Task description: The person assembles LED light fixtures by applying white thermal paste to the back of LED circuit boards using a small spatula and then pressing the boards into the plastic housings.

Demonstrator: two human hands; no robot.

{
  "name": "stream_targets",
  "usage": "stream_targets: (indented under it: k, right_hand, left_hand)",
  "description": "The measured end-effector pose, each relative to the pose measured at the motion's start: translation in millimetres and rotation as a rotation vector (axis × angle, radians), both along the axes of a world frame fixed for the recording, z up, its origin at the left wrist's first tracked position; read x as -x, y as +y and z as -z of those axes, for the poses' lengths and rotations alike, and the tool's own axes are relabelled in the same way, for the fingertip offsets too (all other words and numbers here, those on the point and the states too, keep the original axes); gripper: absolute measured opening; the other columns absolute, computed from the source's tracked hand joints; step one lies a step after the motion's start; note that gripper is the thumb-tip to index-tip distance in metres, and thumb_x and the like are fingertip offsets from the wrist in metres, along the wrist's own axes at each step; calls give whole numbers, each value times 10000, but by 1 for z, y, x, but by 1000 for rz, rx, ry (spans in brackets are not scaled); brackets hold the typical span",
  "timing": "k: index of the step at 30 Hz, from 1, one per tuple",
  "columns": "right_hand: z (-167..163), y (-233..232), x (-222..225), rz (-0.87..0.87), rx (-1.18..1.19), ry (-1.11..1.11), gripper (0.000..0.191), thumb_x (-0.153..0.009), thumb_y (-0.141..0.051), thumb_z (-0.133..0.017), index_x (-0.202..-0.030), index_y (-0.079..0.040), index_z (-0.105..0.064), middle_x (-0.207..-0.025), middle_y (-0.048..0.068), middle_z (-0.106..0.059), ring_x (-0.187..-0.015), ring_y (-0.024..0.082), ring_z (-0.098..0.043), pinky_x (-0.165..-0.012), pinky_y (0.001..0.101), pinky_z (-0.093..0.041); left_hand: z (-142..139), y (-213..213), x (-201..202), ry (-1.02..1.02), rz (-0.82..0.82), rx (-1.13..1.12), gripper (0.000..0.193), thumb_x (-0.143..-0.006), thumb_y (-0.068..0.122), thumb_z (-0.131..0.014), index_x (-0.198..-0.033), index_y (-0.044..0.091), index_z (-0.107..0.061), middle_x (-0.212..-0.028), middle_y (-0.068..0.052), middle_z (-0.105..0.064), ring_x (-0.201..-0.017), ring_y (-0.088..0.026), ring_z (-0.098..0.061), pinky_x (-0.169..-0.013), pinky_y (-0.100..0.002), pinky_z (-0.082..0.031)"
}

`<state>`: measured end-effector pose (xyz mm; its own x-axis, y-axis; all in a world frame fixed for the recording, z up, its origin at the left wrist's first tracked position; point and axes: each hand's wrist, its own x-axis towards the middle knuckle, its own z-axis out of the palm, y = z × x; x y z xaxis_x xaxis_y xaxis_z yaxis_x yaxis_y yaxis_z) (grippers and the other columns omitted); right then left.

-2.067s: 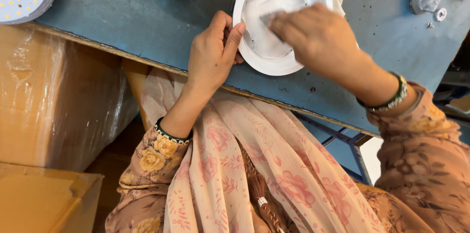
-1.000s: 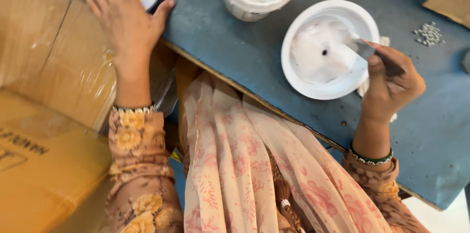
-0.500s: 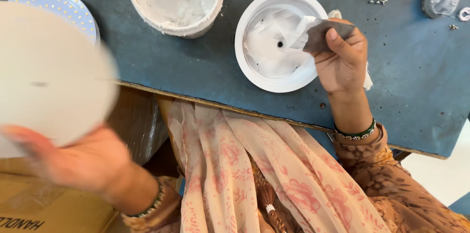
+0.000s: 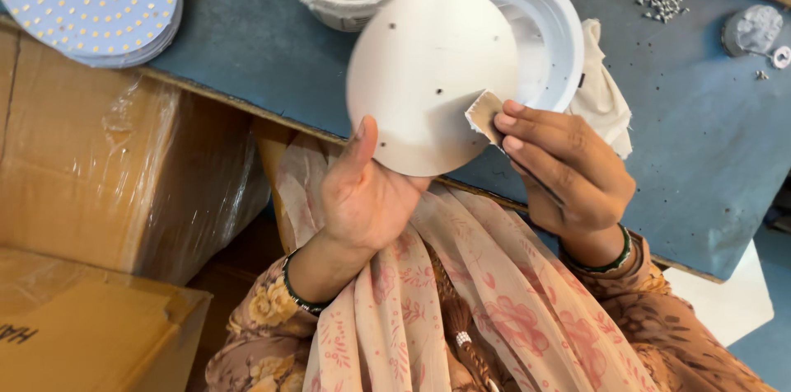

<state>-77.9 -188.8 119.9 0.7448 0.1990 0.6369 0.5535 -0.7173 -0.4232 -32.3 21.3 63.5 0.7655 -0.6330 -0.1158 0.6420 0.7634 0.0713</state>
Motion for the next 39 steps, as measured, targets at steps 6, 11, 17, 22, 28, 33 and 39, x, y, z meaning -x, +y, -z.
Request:
stream_targets:
  k: [6, 11, 17, 22, 28, 33, 39]
  right_hand:
    - [19, 15, -2, -79, -421, -44, 104, -1061, -90, -579, -1127, -13, -602, -1089, 199, -705, -1146, 370, -699, -1197, 659, -431]
    - [56, 16, 2, -129, -903, -111, 192, -1092, -169, -601, -1240, -83, -688, -1109, 115, -762, -1163, 327, -725, -1238, 607, -392]
    - [64, 7, 13, -100, -1282, 134, 228, -1064, -169, -647, -1245, -34, -682, -1198, 172, -747, -1165, 359, -685, -1002, 483, -591]
    - [65, 1, 13, -230, -1322, 281, 160, -1100, -160, -664, -1200, -38, -686, -1174, 160, -730, -1317, 394, -643, -1132, 476, -500]
    - [61, -1, 5, -230, -1398, 300, 211, -1080, -189, -669, -1248, -62, -687, -1319, 250, -685, -1384, 392, -587, -1197, 516, -428]
    - [55, -3, 2, -207, -1247, 147, 172, -1101, -177, -656, -1221, -60, -697, -1294, 255, -686, -1350, 361, -615, -1219, 534, -450]
    - [58, -3, 2, -233, -1313, 170, 181, -1104, -181, -640, -1250, -87, -692, -1311, 269, -685, -1354, 369, -618, -1242, 540, -427]
  left_hand:
    - [10, -14, 1, 87, 96, 256, 858, -1067, 659, -473, -1617, 12, -351, -1601, -163, -441, -1500, -303, -409, -1299, -504, -273]
    - [11, -22, 5, 193, 164, 308, 993, -959, 780, -458, -1642, 72, -324, -1628, -155, -425, -1503, -330, -409, -1289, -548, -281]
    - [17, -30, 10, 51, 139, 162, 1061, -943, 813, -466, -1666, 55, -298, -1598, -169, -428, -1458, -307, -454, -1240, -519, -370]
    - [27, -35, 8, -75, 121, 231, 1116, -924, 888, -390, -1629, 28, -296, -1573, -204, -427, -1439, -322, -460, -1200, -497, -416]
    - [17, -38, -6, -14, 32, 237, 1146, -901, 908, -312, -1674, 66, -242, -1592, -209, -387, -1459, -353, -427, -1194, -541, -410]
    - [4, -41, -15, -34, 17, 218, 1138, -861, 926, -305, -1678, 142, -197, -1607, -235, -356, -1485, -346, -395, -1250, -513, -353]
    - [1, -53, -18, -144, -23, 299, 1079, -873, 922, -354, -1698, 265, -123, -1614, -199, -366, -1481, -314, -418, -1239, -502, -377]
